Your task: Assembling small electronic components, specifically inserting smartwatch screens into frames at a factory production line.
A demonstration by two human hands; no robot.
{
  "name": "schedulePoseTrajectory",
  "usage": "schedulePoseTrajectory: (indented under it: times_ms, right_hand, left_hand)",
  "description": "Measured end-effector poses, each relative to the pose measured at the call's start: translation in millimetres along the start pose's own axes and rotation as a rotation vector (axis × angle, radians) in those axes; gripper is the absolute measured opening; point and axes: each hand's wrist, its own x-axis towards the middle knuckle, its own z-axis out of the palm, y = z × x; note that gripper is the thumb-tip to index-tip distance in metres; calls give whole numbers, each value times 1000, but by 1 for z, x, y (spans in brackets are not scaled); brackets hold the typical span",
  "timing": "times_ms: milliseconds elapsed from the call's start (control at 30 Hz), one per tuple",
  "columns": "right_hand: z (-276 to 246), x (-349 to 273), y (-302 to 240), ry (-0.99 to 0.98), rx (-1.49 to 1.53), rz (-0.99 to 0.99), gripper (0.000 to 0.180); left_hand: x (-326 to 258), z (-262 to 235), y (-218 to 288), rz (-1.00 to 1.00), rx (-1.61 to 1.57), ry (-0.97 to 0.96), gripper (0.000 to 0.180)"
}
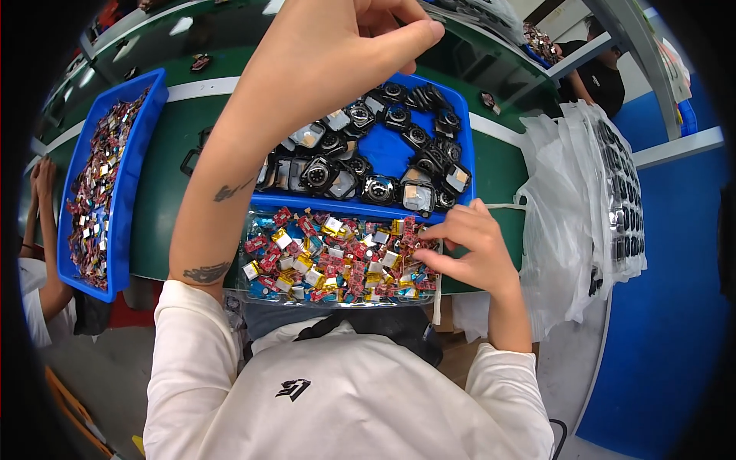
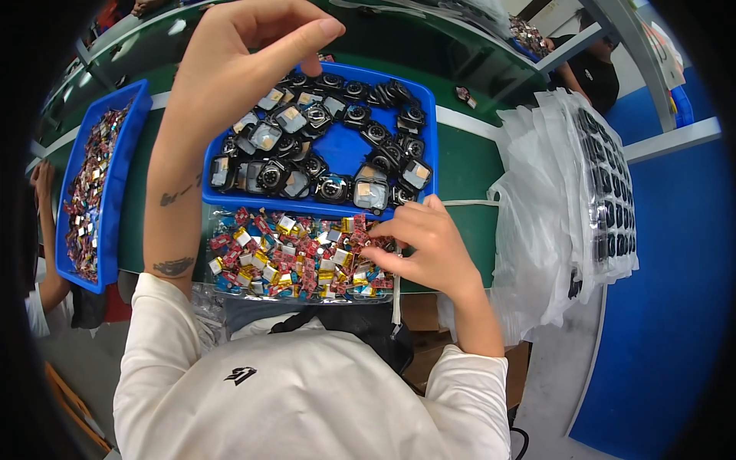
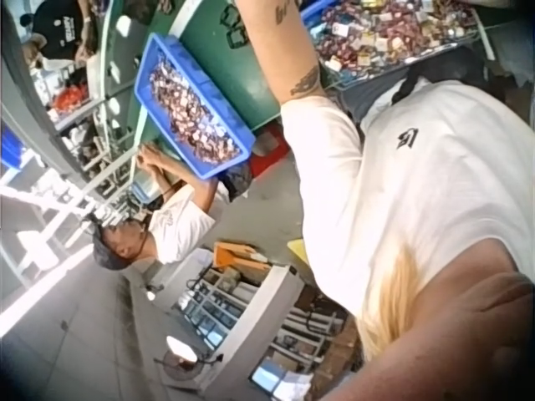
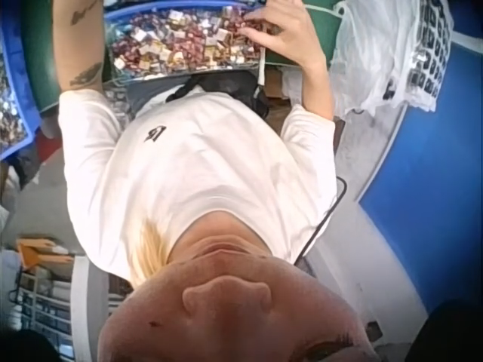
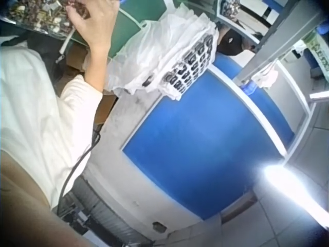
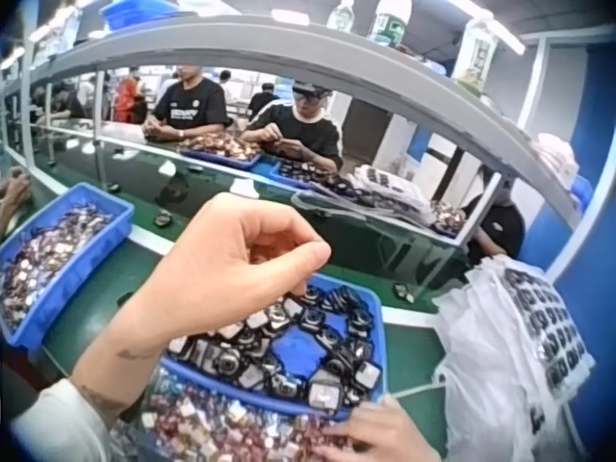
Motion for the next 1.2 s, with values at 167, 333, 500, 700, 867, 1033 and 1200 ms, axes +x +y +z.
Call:
schedulePoseTrajectory:
  times_ms: [167, 333, 500, 700, 867, 1033, 1200]
  right_hand:
    - [8, 4, 1, 133, -14, -90, 17]
    - [-7, 21, -1, 241, 373, -111, 12]
    - [-34, 53, -5, 313, 516, -151, 11]
    - [-64, 87, -18, 264, 453, -245, 10]
    - [-73, 103, -12, 276, 469, -251, 11]
    - [-73, 108, -20, 335, 642, -180, 9]
    - [-74, 107, -20, 288, 485, -155, 11]
  left_hand:
    - [7, 5, -22, 132, 209, 7, 18]
    - [3, 3, -20, 195, 153, -301, 15]
    - [-1, 6, -18, 344, 123, -472, 9]
    - [-3, -2, -6, 317, 69, -377, 22]
    - [1, -5, -5, 354, 89, -223, 16]
    - [-1, -4, -6, 514, 171, -55, 14]
    - [2, 5, -12, 329, 91, -149, 16]
